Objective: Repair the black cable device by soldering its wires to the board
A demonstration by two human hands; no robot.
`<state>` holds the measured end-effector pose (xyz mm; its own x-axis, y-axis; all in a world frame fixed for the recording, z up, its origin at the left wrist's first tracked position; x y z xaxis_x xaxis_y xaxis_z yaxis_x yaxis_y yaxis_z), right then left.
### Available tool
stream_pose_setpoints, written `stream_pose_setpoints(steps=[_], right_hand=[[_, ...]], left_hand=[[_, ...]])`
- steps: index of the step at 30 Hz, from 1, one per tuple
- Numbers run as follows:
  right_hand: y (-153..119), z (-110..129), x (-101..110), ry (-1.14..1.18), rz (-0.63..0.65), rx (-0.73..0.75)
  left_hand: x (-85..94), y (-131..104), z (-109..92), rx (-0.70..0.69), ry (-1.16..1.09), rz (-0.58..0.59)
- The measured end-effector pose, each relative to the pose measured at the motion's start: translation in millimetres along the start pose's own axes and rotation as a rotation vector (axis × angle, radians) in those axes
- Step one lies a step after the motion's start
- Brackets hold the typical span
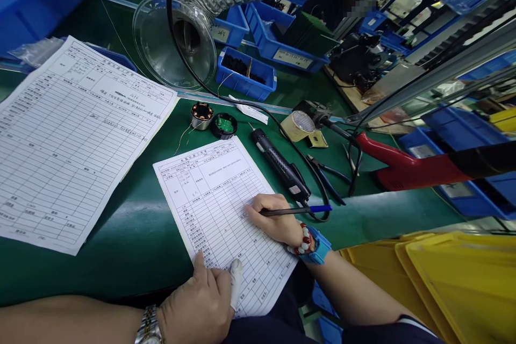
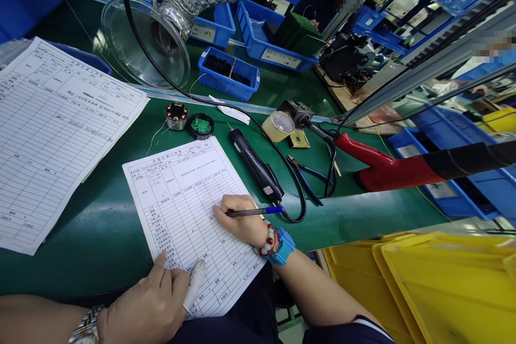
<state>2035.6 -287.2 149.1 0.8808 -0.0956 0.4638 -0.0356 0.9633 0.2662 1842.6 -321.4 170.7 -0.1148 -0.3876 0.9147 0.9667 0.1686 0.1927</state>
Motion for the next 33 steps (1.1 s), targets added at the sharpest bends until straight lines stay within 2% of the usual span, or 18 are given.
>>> stream_pose_setpoints(steps=[5, 12, 24, 33], right_hand=[[0.4, 0.1, -0.3, -0.001, -0.003, 0.002], [-0.6, -2.9, 1.6, -0.001, -0.079, -0.013], [0.2, -1.3, 2.1, -0.018, -0.071, -0.012], [0.3, -0.4, 1.8, -0.012, -0.051, 0.002]], left_hand=[[0.1, 0.2, 0.0, -0.005, -0.002, 0.011], [-0.7, -0.3, 0.0, 0.041, -0.021, 0.011], [1.2, -0.9, -0.1, -0.005, -0.009, -0.018], [1.0, -0.3, 0.1, -0.004, 0.002, 0.014]])
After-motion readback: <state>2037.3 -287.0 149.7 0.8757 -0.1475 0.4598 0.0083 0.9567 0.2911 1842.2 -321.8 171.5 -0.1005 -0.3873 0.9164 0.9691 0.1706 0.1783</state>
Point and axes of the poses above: each hand's wrist, its own y-axis towards the middle knuckle, its own x-axis out of the back of the hand, z = x × y, the point moved 3 cm from there along y, towards the middle knuckle, and after that the axes turned 12 degrees about y, right-handed, at the moved point
